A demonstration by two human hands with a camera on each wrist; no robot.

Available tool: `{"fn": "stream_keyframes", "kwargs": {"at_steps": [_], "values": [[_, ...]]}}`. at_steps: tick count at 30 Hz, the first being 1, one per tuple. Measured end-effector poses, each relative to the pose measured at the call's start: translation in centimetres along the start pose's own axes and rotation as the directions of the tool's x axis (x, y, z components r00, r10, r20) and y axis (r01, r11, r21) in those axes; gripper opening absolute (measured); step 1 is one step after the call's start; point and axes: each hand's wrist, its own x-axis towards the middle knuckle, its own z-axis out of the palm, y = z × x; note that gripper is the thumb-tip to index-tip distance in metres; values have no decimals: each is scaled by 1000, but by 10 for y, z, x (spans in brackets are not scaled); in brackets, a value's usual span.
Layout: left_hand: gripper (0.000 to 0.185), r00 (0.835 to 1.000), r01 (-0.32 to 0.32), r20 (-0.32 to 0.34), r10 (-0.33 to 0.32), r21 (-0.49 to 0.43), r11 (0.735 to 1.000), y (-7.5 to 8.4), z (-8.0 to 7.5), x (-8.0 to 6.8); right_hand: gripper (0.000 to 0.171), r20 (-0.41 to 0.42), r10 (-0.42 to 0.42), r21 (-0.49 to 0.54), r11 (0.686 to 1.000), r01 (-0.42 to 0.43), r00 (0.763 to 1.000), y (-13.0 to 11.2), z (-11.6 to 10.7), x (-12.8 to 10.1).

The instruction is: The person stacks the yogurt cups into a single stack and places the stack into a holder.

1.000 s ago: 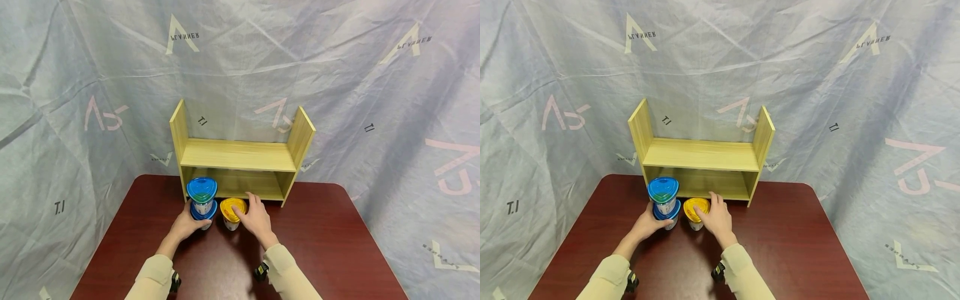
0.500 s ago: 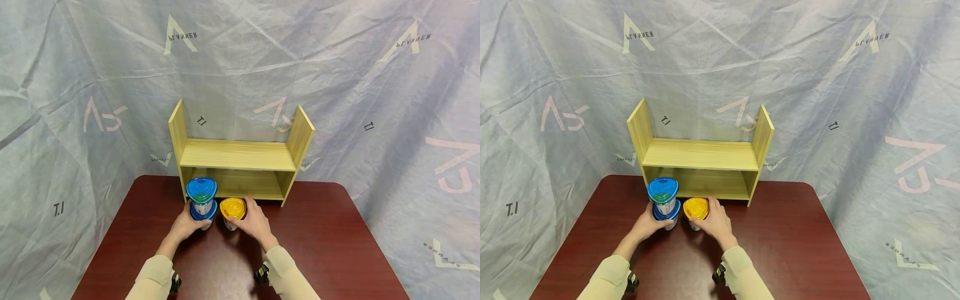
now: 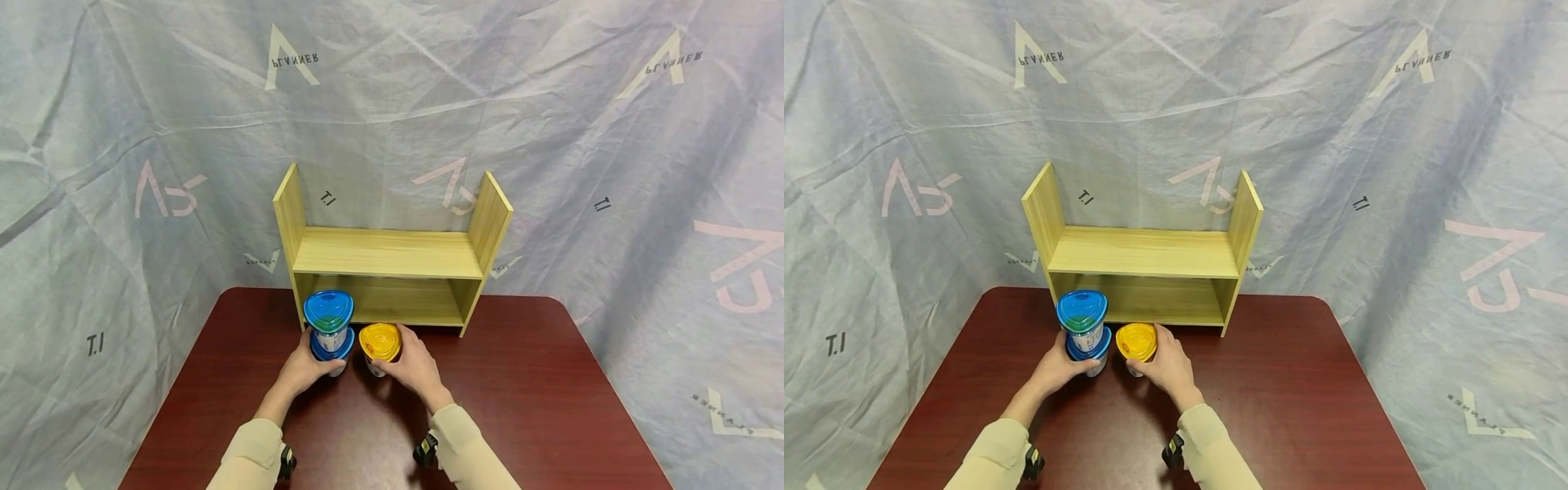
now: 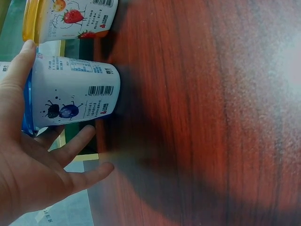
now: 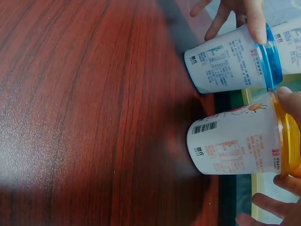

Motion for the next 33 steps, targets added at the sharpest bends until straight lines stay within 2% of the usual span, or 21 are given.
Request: {"fn": "stream_keyframes", "kwargs": {"at_steps": [14,33], "values": [[113,1000,6,-7,-6,-3,1000,-1,1,-2,97,-18,47,114,992,-45,999,-2,3,1],[113,1000,-2,-12,2,6,1000,-2,0,0,95,-29,61,80,995,-59,998,-2,-4,3]]}}
